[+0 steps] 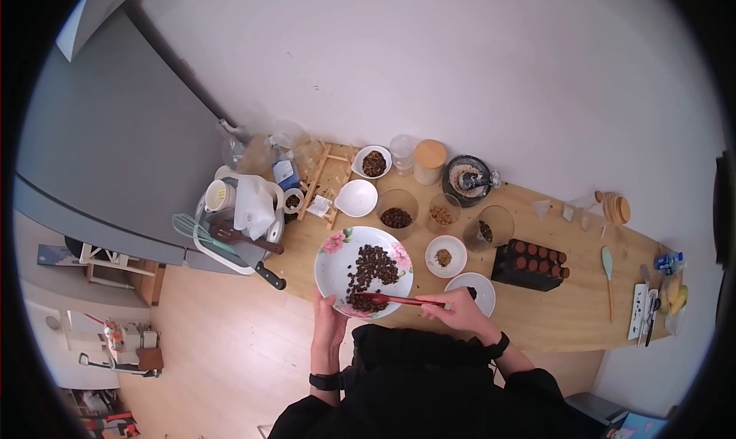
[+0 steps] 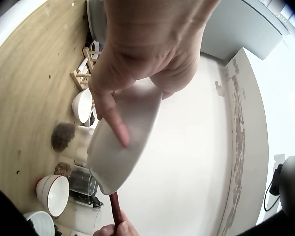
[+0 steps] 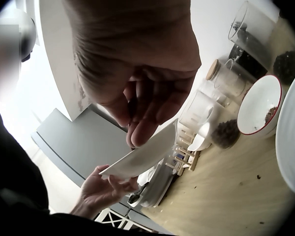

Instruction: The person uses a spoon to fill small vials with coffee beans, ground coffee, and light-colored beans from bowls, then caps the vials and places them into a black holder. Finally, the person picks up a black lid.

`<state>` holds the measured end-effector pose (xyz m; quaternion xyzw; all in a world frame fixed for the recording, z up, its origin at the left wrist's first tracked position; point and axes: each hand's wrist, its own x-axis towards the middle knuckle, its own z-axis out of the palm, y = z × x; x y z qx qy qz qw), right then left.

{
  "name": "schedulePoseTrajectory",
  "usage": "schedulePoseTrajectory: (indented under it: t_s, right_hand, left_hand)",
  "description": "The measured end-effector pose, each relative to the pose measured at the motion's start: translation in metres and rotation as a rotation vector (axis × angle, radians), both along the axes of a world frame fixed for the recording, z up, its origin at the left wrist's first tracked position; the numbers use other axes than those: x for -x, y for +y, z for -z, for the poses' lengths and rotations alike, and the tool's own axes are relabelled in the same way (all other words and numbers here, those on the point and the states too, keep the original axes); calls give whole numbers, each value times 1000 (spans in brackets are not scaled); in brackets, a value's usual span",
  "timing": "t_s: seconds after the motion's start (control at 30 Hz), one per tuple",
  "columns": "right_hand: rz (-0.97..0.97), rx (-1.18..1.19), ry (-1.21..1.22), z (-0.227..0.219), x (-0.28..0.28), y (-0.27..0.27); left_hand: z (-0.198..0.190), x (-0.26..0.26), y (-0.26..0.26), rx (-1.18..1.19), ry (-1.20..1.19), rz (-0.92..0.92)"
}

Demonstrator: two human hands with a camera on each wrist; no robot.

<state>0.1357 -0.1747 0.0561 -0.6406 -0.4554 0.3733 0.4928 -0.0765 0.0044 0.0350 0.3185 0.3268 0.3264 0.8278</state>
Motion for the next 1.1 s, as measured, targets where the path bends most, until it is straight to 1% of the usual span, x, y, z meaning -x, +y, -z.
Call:
schedulePoseTrajectory:
  t_s: [0.07, 0.1, 0.17, 0.2, 0.27, 0.37, 0.6, 0.67, 0.73, 0.8, 0.83, 0.87, 0.93, 0.97, 1.0, 1.07, 1.1]
  right_hand:
    - [-3, 90, 224, -4, 2, 4]
    - [-1, 90, 224, -5, 2, 6]
    - [-6, 173, 356, -6, 2, 8]
    - [-6, 173, 355, -3, 3, 8]
    - [20, 185, 523, 5, 2, 9]
    - [48, 154, 568, 6, -1, 10]
    - [110, 79, 536, 1, -21, 10]
    - [193, 42, 517, 2, -30, 11]
    - [219, 2, 514, 5, -43, 14]
    - [334, 1, 440, 9, -56, 20]
    - [345, -69, 391, 12, -63, 26]
    - [344, -71, 389, 13, -68, 31]
    - [465, -47, 290, 13, -77, 42]
    - [481, -39, 194, 17, -80, 49]
    - [477, -39, 193, 24, -81, 56]
    - [552, -64, 64, 31, -79, 71]
    - [549, -66, 63, 33, -78, 74]
  left_hand:
    - [-1, -1, 0, 17, 0, -18]
    - [1, -1, -1, 18, -1, -17]
    - [5, -1, -1, 19, -6, -10]
    - [6, -1, -1, 19, -7, -11]
    - [8, -1, 0, 16, -25, 15]
    - [10, -1, -1, 22, -22, 14]
    - [16, 1, 3, 57, -32, 7]
    - [16, 3, 4, 60, -57, 8]
    - [20, 7, 6, 54, -73, 10]
    - [24, 11, 8, 49, -83, 7]
    - [23, 13, 8, 61, -66, -11]
    - [23, 15, 8, 74, -48, -30]
    - [22, 17, 9, 63, -47, -28]
    - [22, 17, 9, 55, -44, -25]
    - [22, 17, 9, 53, -45, -29]
    - [22, 17, 8, 48, -48, -33]
    - [22, 17, 8, 47, -49, -36]
